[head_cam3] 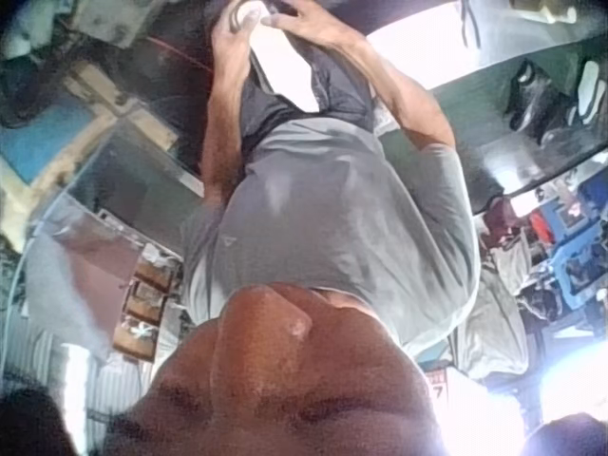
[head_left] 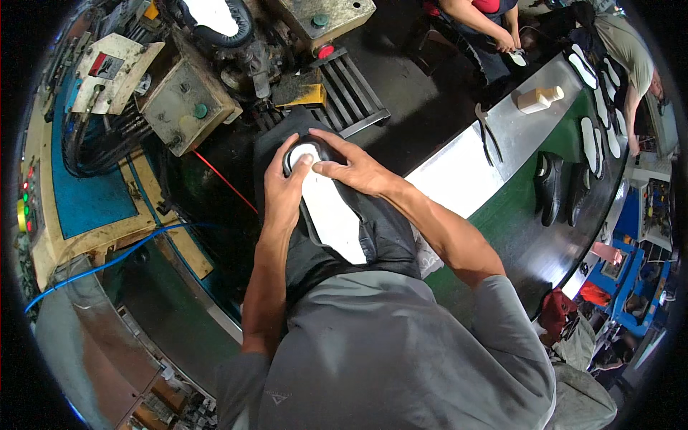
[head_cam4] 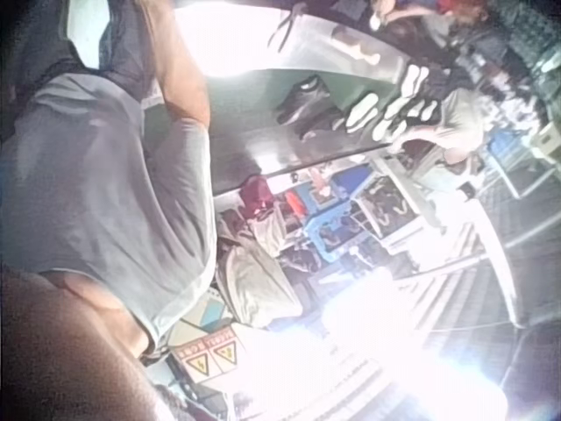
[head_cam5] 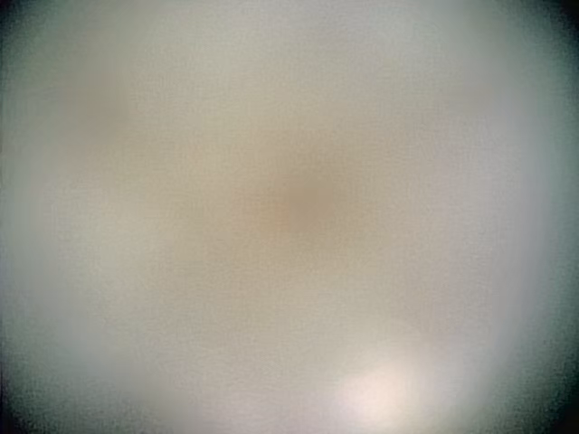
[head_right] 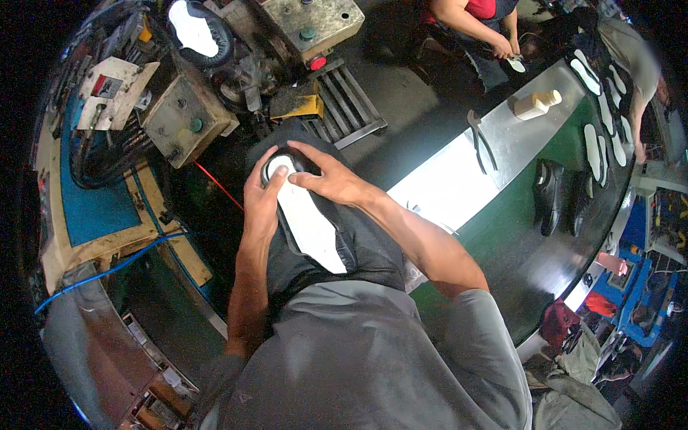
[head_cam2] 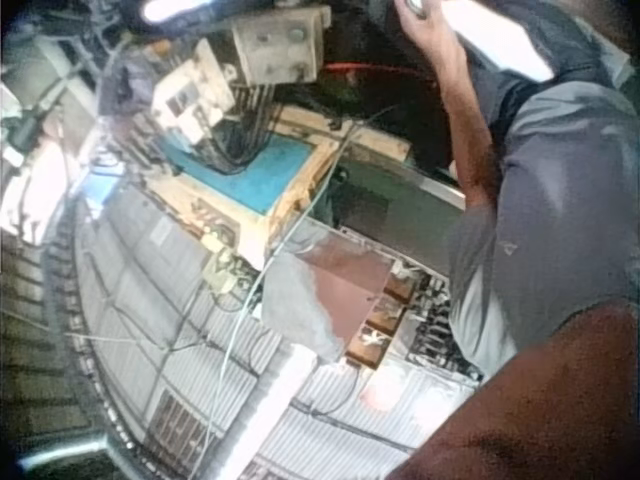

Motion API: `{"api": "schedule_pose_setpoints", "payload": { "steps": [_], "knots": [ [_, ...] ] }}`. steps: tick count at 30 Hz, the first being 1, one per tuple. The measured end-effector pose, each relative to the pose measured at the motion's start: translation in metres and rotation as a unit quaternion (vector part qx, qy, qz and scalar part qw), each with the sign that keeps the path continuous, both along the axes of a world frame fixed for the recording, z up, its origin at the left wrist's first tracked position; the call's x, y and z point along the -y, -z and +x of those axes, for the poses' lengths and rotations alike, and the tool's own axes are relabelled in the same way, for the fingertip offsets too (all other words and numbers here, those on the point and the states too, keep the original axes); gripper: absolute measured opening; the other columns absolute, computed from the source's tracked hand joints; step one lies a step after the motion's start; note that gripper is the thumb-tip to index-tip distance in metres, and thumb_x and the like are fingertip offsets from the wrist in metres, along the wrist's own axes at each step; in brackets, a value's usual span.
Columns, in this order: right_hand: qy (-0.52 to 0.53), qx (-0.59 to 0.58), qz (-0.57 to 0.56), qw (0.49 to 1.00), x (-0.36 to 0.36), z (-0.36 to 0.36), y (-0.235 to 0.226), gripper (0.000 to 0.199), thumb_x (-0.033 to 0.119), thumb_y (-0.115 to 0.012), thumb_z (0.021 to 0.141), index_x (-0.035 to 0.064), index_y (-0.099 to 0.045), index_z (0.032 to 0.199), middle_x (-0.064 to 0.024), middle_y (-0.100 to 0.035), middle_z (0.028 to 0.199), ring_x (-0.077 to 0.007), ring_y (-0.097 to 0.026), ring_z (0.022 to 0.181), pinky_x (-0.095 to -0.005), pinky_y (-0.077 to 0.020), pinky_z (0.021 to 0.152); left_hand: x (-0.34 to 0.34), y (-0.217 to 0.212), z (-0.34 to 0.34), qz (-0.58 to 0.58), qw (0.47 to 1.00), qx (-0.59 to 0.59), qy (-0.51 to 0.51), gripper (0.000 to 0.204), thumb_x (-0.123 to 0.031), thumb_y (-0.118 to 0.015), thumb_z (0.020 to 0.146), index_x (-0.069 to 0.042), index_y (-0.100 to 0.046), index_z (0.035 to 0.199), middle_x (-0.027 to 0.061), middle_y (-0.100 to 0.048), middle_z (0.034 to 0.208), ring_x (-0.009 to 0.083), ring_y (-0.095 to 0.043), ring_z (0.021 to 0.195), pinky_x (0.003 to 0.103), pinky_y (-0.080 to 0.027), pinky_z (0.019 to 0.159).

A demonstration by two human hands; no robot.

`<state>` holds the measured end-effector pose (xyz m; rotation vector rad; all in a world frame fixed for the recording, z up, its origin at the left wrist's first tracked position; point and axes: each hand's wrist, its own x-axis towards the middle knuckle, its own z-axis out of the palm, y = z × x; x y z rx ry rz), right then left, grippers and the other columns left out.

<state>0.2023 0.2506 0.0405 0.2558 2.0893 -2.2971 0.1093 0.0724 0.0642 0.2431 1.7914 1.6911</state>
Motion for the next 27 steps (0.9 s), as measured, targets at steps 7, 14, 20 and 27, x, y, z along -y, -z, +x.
{"api": "schedule_pose_setpoints", "payload": {
  "steps": [7, 14, 20, 27],
  "knots": [
    [0.01, 0.048, -0.125, 0.991, -0.006, 0.001, 0.018, 0.081, 0.034, -0.079, 0.101, 0.0143, -0.041, 0.169, -0.016, -0.057, 0.149, -0.0255, -0.054, 0.134, -0.0384, -0.0481, 0.113, 0.007, 0.025, 0.013, 0.164, 0.973, 0.155, -0.044, 0.05, -0.026, -0.051, 0.117, 0.001, -0.047, 0.159, 0.0171, -0.057, 0.153, 0.0249, -0.057, 0.139, 0.039, -0.045, 0.119],
    [0.037, 0.057, -0.073, 0.995, -0.006, -0.001, 0.023, 0.08, 0.035, -0.077, 0.101, 0.0123, -0.041, 0.169, -0.0216, -0.055, 0.152, -0.0316, -0.054, 0.136, -0.0432, -0.0448, 0.117, -0.005, 0.042, 0.003, 0.032, 0.997, 0.066, -0.019, 0.038, -0.022, -0.061, 0.112, -0.003, -0.057, 0.144, 0.0112, -0.063, 0.134, 0.0198, -0.061, 0.12, 0.036, -0.05, 0.105],
    [0.055, 0.118, 0.018, 0.991, 0.01, 0.028, 0.003, 0.112, 0.045, -0.081, 0.097, 0.0006, -0.013, 0.174, -0.0308, -0.041, 0.166, -0.0384, -0.042, 0.155, -0.0442, -0.0342, 0.128, -0.009, 0.018, 0.019, -0.028, 0.99, 0.141, -0.001, 0.073, -0.022, -0.068, 0.107, -0.006, -0.032, 0.169, 0.0206, -0.049, 0.158, 0.0308, -0.05, 0.145, 0.042, -0.044, 0.119],
    [0.076, 0.182, 0.069, 0.978, 0.028, 0.107, 0.002, 0.08, 0.032, -0.076, 0.101, -0.0045, -0.042, 0.164, -0.0259, -0.058, 0.155, -0.03, -0.058, 0.14, -0.0402, -0.0445, 0.119, 0.058, 0.024, 0.058, -0.065, 0.986, 0.065, 0.142, 0.088, -0.022, -0.07, 0.107, -0.01, -0.015, 0.176, 0.0218, -0.038, 0.17, 0.0323, -0.044, 0.152, 0.047, -0.041, 0.122]
  ]
}}
